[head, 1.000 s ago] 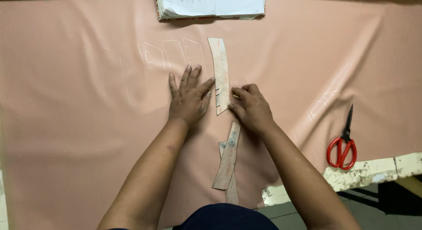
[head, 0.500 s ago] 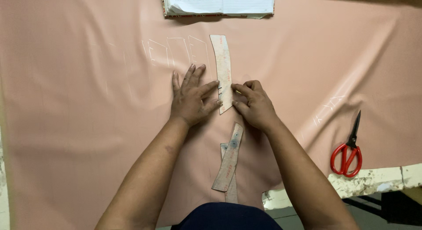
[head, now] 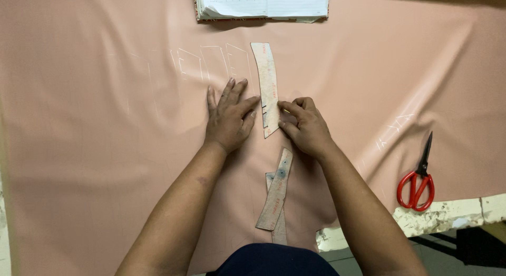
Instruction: The person marks a large piece of pink fabric on a table using a small wooden ruler and a pencil. They repeatedly position the ruler along the fabric and draw straight lines, creating a series of parallel markings. A notebook and scissors are visible on the table but are not used during the clip.
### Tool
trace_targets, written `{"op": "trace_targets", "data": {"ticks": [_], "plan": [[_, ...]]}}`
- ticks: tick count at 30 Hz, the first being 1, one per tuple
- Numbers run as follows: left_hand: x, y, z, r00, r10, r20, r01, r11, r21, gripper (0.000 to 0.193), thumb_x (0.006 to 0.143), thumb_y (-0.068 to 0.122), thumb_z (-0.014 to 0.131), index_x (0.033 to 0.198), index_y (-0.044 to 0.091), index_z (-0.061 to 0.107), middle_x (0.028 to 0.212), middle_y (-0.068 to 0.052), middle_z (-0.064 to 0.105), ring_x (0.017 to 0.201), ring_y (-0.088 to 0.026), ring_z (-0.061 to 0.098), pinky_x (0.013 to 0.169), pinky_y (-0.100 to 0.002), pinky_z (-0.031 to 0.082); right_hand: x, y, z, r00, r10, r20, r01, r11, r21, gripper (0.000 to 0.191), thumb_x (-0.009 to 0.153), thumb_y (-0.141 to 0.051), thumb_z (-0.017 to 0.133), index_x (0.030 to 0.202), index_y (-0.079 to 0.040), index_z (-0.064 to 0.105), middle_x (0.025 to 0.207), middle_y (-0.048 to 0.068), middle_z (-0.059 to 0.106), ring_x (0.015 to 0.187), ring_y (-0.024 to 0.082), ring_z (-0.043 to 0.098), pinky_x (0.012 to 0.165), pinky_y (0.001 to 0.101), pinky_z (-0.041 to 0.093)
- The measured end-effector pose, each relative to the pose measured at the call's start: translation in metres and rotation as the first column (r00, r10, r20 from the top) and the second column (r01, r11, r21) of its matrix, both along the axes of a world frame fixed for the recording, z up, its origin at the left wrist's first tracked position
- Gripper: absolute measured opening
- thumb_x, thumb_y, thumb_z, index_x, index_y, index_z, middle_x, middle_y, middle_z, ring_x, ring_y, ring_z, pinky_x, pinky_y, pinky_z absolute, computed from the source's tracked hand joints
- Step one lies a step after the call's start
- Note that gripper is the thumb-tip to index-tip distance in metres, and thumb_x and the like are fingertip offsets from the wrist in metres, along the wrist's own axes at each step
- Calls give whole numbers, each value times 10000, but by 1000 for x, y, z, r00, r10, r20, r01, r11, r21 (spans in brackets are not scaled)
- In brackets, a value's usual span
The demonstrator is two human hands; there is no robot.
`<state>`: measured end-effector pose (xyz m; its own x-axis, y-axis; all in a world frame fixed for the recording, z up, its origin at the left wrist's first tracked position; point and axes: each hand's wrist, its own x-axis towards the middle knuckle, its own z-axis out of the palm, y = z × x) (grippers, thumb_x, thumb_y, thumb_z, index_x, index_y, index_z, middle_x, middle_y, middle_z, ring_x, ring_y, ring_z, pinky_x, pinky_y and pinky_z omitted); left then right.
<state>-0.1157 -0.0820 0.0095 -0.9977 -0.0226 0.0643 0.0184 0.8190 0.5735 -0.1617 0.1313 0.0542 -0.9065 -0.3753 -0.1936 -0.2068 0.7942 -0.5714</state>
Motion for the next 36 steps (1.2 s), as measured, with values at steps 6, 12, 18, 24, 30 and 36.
{"op": "trace_targets", "data": {"ticks": [6, 12, 18, 24, 30, 36], "plan": [[3, -5, 10, 999, -38, 13, 38, 999, -3, 571, 793, 469, 723, 1340, 318, 661, 1620, -74, 347, 1547, -276, 199, 1221, -613, -49, 0, -3, 0, 1000, 7, -17, -7, 1000, 26, 483, 873, -234, 729, 1351, -219, 660, 1350, 145, 519, 1225, 312, 572, 1006, 406, 498], [1, -7, 17, 996, -51, 69, 54, 998, -32, 680, 752, 596, 751, 1359, 320, 621, 1629, -75, 303, 1544, -275, 165, 1208, -624, -74, 0, -6, 1, 1000, 6, -4, -6, 999, 42, 490, 879, -239, 721, 1364, -229, 652, 1340, 145, 527, 1221, 313, 578, 1013, 403, 497], [2, -8, 14, 996, -58, 64, 60, 998, -34, 691, 759, 597, 742, 1381, 325, 615, 1637, -75, 302, 1551, -271, 149, 1210, -627, -72, -1, -7, 2, 1000, 16, -9, -16, 1000, 24, 486, 889, -231, 712, 1371, -230, 650, 1349, 154, 521, 1222, 311, 580, 1022, 398, 497], [1, -7, 12, 996, -48, 71, 51, 998, -44, 686, 761, 602, 738, 1375, 325, 613, 1629, -72, 308, 1545, -271, 161, 1211, -627, -66, -1, -10, 4, 1000, 3, 2, -3, 999, 54, 475, 908, -248, 706, 1378, -240, 643, 1347, 142, 520, 1222, 301, 576, 1023, 399, 493], [2, -9, 11, 998, -51, 27, 51, 998, -34, 639, 796, 514, 731, 1398, 330, 621, 1637, -78, 329, 1559, -277, 177, 1223, -625, -59, -1, -10, 5, 1000, -4, 30, 3, 999, 52, 482, 909, -252, 696, 1387, -246, 635, 1367, 132, 503, 1231, 286, 574, 1029, 392, 495], [1, -10, 14, 993, -76, 91, 80, 996, -40, 754, 712, 557, 768, 1403, 319, 582, 1629, -79, 295, 1548, -280, 149, 1205, -626, -78, -1, -10, 6, 999, -5, 34, 3, 998, 59, 486, 913, -261, 696, 1394, -249, 631, 1363, 130, 507, 1246, 289, 563, 1030, 394, 487]]}}
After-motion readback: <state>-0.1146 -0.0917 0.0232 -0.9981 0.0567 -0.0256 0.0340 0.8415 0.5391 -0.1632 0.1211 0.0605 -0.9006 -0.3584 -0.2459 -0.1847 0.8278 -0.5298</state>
